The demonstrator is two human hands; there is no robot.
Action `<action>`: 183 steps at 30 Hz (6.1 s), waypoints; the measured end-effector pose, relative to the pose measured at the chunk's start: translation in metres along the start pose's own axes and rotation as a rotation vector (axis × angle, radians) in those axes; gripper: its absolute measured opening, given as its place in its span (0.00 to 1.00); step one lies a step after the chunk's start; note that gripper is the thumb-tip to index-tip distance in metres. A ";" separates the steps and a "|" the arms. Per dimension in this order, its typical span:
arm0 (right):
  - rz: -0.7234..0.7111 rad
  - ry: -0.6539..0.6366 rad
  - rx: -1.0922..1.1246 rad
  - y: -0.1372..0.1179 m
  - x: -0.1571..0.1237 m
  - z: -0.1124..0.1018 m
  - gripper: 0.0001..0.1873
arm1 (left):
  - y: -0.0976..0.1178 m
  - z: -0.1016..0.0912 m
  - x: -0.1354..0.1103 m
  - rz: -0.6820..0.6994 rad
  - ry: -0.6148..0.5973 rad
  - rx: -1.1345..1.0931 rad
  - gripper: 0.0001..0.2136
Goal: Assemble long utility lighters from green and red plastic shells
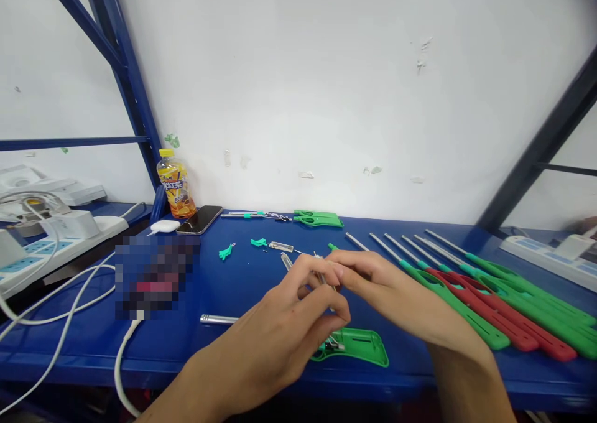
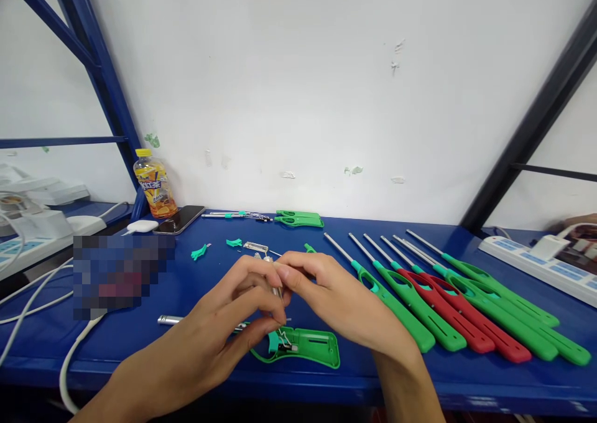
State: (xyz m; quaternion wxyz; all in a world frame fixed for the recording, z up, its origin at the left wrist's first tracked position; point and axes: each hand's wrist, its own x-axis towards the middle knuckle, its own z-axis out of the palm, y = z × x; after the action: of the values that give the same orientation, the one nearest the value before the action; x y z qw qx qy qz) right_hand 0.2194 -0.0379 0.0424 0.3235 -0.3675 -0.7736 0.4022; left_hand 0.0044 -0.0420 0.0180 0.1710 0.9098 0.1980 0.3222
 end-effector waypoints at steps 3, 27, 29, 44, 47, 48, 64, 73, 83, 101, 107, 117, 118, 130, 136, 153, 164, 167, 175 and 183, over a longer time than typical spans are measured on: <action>0.018 0.043 0.006 0.003 0.003 0.000 0.18 | -0.002 0.000 0.001 -0.015 -0.010 -0.022 0.06; -0.027 0.258 -0.187 -0.001 0.004 0.007 0.08 | -0.024 -0.010 0.006 -0.254 0.481 -0.167 0.04; -0.035 0.246 -0.215 -0.002 0.004 0.008 0.08 | -0.023 -0.008 0.007 -0.271 0.501 -0.213 0.04; -0.028 0.289 -0.279 -0.001 0.003 0.009 0.11 | -0.012 -0.013 0.009 -0.451 0.544 -0.349 0.04; -0.030 0.294 -0.272 -0.001 0.003 0.009 0.10 | -0.011 -0.015 0.010 -0.469 0.535 -0.375 0.05; -0.033 0.295 -0.269 -0.001 0.003 0.009 0.10 | -0.011 -0.016 0.011 -0.469 0.532 -0.383 0.05; -0.095 0.294 -0.298 0.002 0.005 0.008 0.06 | -0.011 -0.019 0.009 -0.518 0.492 -0.453 0.08; -0.122 0.306 -0.326 0.002 0.005 0.008 0.06 | -0.014 -0.020 0.006 -0.497 0.497 -0.447 0.07; -0.136 0.322 -0.359 0.003 0.008 0.008 0.07 | -0.017 -0.019 0.005 -0.521 0.461 -0.473 0.09; -0.179 0.352 -0.528 0.008 0.007 0.009 0.07 | -0.010 -0.018 0.008 -0.553 0.387 -0.409 0.06; -0.217 0.355 -0.540 0.007 0.008 0.009 0.03 | -0.010 -0.020 0.008 -0.577 0.342 -0.462 0.10; -0.243 0.274 -0.575 0.012 0.007 0.009 0.03 | -0.012 -0.008 0.000 -0.506 0.338 -0.425 0.16; -0.256 0.257 -0.587 0.013 0.007 0.008 0.03 | -0.012 -0.007 0.000 -0.490 0.333 -0.385 0.17; -0.263 0.198 -0.717 0.014 0.005 0.008 0.10 | -0.019 0.002 0.001 -0.243 0.369 -0.125 0.19; -0.272 0.200 -0.786 0.012 0.006 0.013 0.11 | -0.020 -0.003 -0.003 -0.242 0.339 -0.131 0.19; 0.241 -0.106 -0.618 0.015 -0.030 -0.025 0.14 | -0.028 0.022 0.002 -0.403 -0.130 -0.046 0.08; 0.237 -0.154 -0.604 0.024 -0.023 -0.023 0.12 | -0.034 0.026 0.004 -0.459 -0.168 -0.040 0.09; 0.232 -0.153 -0.617 0.023 -0.021 -0.020 0.12 | -0.034 0.025 0.003 -0.428 -0.172 -0.052 0.09; 0.200 -0.159 -0.627 0.023 -0.022 -0.020 0.11 | -0.033 0.024 0.004 -0.429 -0.155 -0.058 0.09; 0.187 -0.166 -0.623 0.024 -0.020 -0.020 0.11 | -0.032 0.023 0.006 -0.410 -0.139 -0.081 0.09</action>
State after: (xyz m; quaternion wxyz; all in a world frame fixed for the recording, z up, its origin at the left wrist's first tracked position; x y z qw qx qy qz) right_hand 0.2530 -0.0375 0.0271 0.0933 -0.4841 -0.8460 0.2030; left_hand 0.0152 -0.0154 -0.0098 0.2825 0.8629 0.3537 0.2249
